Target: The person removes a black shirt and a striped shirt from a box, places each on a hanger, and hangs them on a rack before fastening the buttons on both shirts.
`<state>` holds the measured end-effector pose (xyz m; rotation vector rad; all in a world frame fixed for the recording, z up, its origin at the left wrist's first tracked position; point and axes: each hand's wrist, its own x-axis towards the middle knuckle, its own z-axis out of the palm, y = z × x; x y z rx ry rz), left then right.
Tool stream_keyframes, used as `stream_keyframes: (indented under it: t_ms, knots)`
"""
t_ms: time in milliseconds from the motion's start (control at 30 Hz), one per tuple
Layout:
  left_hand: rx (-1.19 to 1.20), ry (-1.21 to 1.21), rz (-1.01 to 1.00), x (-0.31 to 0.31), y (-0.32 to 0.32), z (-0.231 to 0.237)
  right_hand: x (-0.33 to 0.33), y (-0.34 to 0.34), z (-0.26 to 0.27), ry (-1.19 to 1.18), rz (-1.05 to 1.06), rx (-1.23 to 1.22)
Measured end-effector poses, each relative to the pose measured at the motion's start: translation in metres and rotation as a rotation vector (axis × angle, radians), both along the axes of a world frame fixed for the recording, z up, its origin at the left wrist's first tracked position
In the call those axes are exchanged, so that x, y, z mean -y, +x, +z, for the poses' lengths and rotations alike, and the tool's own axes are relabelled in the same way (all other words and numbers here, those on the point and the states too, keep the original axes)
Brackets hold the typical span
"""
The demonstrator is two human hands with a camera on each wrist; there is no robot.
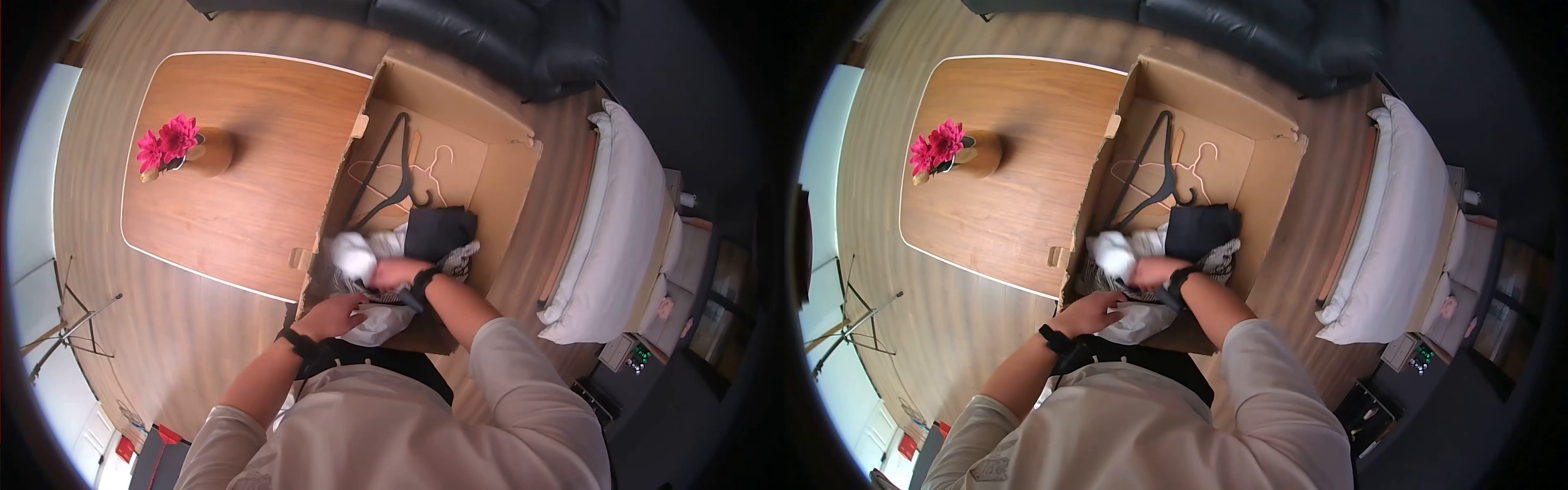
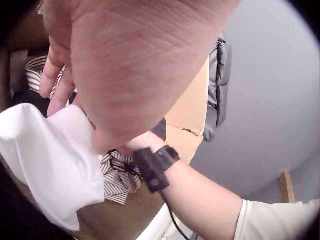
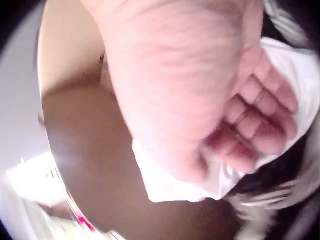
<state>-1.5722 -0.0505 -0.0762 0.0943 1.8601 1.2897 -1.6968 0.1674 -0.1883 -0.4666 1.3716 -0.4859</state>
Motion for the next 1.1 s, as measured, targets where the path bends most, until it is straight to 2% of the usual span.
stream_keyframes:
  t_ms: [67,133,200,233,267,333,367,400,433,467,533,600,667,700,800,833,867,900,933,967,1000,1067,1100]
  knots:
    - [0.006,-0.03,-0.037,-0.001,0.004,-0.002,-0.017,-0.03,-0.065,-0.106,-0.771,0.313]
    - [-0.003,-0.051,-0.067,0.0,0.007,-0.006,-0.011,-0.057,-0.074,-0.246,-1.741,0.353]
    - [-0.006,-0.051,-0.069,0.002,0.011,-0.009,-0.001,-0.081,-0.07,0.144,-1.894,0.281]
    - [-0.008,-0.052,-0.071,0.003,0.013,-0.009,-0.01,-0.077,-0.111,0.164,-1.634,0.271]
    - [0.004,-0.061,-0.071,0.003,0.015,-0.009,-0.005,-0.073,-0.133,0.205,-1.484,0.119]
    - [0.017,-0.082,-0.07,0.004,0.013,-0.007,0.008,-0.076,-0.145,0.307,-1.06,-0.168]
    - [0.019,-0.084,-0.074,0.003,0.012,-0.006,0.019,-0.069,-0.147,0.348,-0.954,-0.373]
    - [0.024,-0.088,-0.078,0.003,0.012,-0.005,0.03,-0.059,-0.149,0.306,-0.939,-0.661]
    - [0.031,-0.092,-0.081,0.002,0.012,-0.003,0.034,-0.06,-0.144,0.347,-0.948,-0.68]
    - [0.031,-0.102,-0.102,0.002,0.011,0.0,0.037,-0.061,-0.132,0.39,-0.956,-0.697]
    - [0.026,-0.122,-0.131,0.0,0.01,0.008,0.035,-0.075,-0.098,0.455,-1.039,-0.477]
    - [0.023,-0.147,-0.179,0.0,0.001,0.018,0.026,-0.076,-0.106,0.478,-1.092,-0.411]
    - [0.035,-0.14,-0.193,-0.001,-0.002,0.023,0.017,-0.064,-0.149,0.489,-1.249,-0.528]
    - [0.023,-0.14,-0.2,-0.001,-0.001,0.02,0.008,-0.062,-0.143,0.377,-1.215,-0.553]
    - [-0.019,-0.139,-0.235,0.0,-0.002,0.005,-0.005,-0.05,-0.06,0.18,-1.503,-0.347]
    - [-0.025,-0.141,-0.252,-0.001,-0.004,0.004,-0.007,-0.046,-0.026,0.238,-1.626,-0.068]
    - [-0.029,-0.144,-0.269,-0.003,-0.006,0.006,-0.018,-0.029,-0.015,0.017,-1.631,-0.107]
    - [0.006,-0.155,-0.294,-0.005,-0.011,0.009,-0.021,-0.017,0.021,0.019,-1.619,-0.308]
    - [0.041,-0.166,-0.322,-0.008,-0.019,0.012,-0.032,-0.004,0.036,-0.007,-1.65,-0.333]
    - [0.078,-0.179,-0.352,-0.012,-0.026,0.015,-0.033,-0.001,0.09,-0.132,-1.749,-0.403]
    - [0.079,-0.195,-0.375,-0.015,-0.031,0.016,-0.054,0.011,0.091,-0.241,-1.612,-0.692]
    - [0.076,-0.225,-0.433,-0.025,-0.041,0.018,-0.082,0.023,0.153,-0.247,-1.526,-0.914]
    - [-0.057,-0.249,-0.366,-0.03,-0.044,0.013,-0.096,0.031,0.181,-0.179,-1.462,-0.991]
